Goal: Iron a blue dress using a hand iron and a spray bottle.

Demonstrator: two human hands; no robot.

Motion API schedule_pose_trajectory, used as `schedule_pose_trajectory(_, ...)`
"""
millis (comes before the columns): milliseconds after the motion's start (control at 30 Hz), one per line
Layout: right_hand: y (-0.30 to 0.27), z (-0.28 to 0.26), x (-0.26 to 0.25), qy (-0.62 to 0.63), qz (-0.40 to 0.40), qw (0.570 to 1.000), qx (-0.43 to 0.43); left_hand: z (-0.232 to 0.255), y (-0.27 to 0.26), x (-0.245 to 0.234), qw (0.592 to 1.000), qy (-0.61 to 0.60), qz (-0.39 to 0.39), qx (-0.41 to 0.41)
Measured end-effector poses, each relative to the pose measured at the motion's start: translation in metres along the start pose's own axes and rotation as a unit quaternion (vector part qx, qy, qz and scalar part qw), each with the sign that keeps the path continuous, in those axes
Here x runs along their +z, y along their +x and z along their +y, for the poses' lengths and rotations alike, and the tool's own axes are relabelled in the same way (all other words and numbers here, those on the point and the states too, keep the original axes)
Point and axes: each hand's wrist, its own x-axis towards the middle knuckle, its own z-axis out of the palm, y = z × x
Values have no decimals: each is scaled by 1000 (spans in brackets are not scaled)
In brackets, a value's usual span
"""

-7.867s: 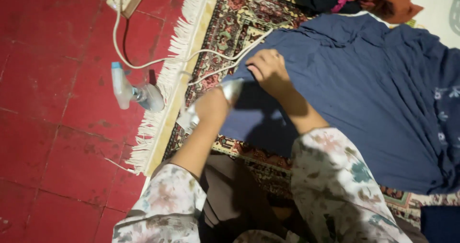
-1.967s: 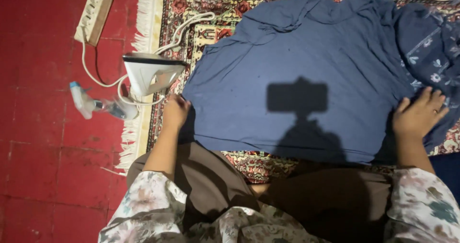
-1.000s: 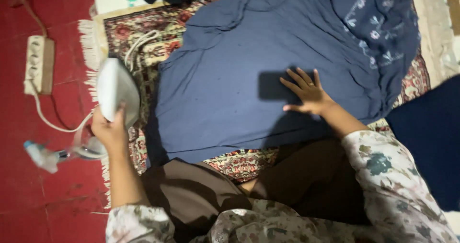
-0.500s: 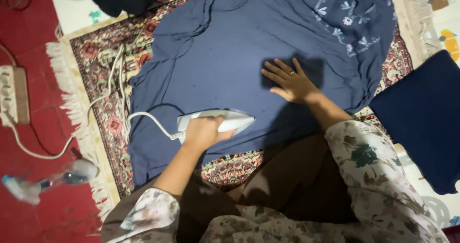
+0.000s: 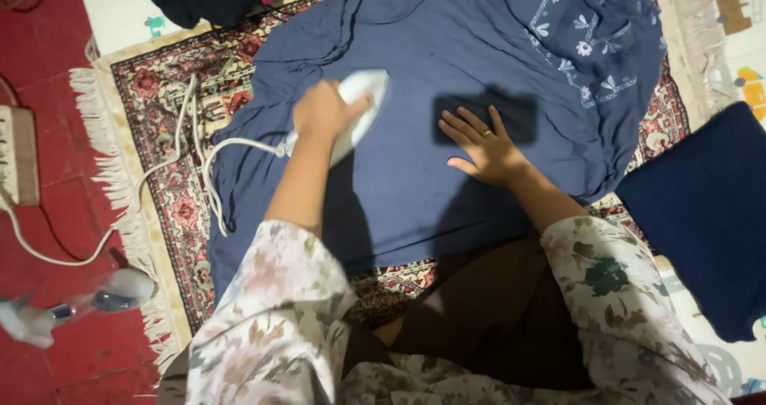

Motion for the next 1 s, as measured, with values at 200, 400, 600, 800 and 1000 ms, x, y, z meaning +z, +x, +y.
schedule_pose_trajectory(200, 12, -19, -5, -8, 66, 998, -16, -5, -131, -25, 988, -13, -146, 52)
schedule_pose_trajectory(400, 24, -57, 3, 65, 93, 991, -65, -45, -192, -8, 986, 31, -124, 111)
schedule_pose_trajectory(600, 31, -65, 7, 27, 36, 991, -122, -35, -96, -8, 999, 28, 43, 4)
schedule_pose_trajectory(800, 34, -71, 2, 25, -3, 993, -118, -21, -23, -14, 992, -26, 39, -113)
schedule_pose_trajectory(1000, 34, -72, 15, 24, 58, 993, -100, -45, -118, -30, 998, -22, -62, -10)
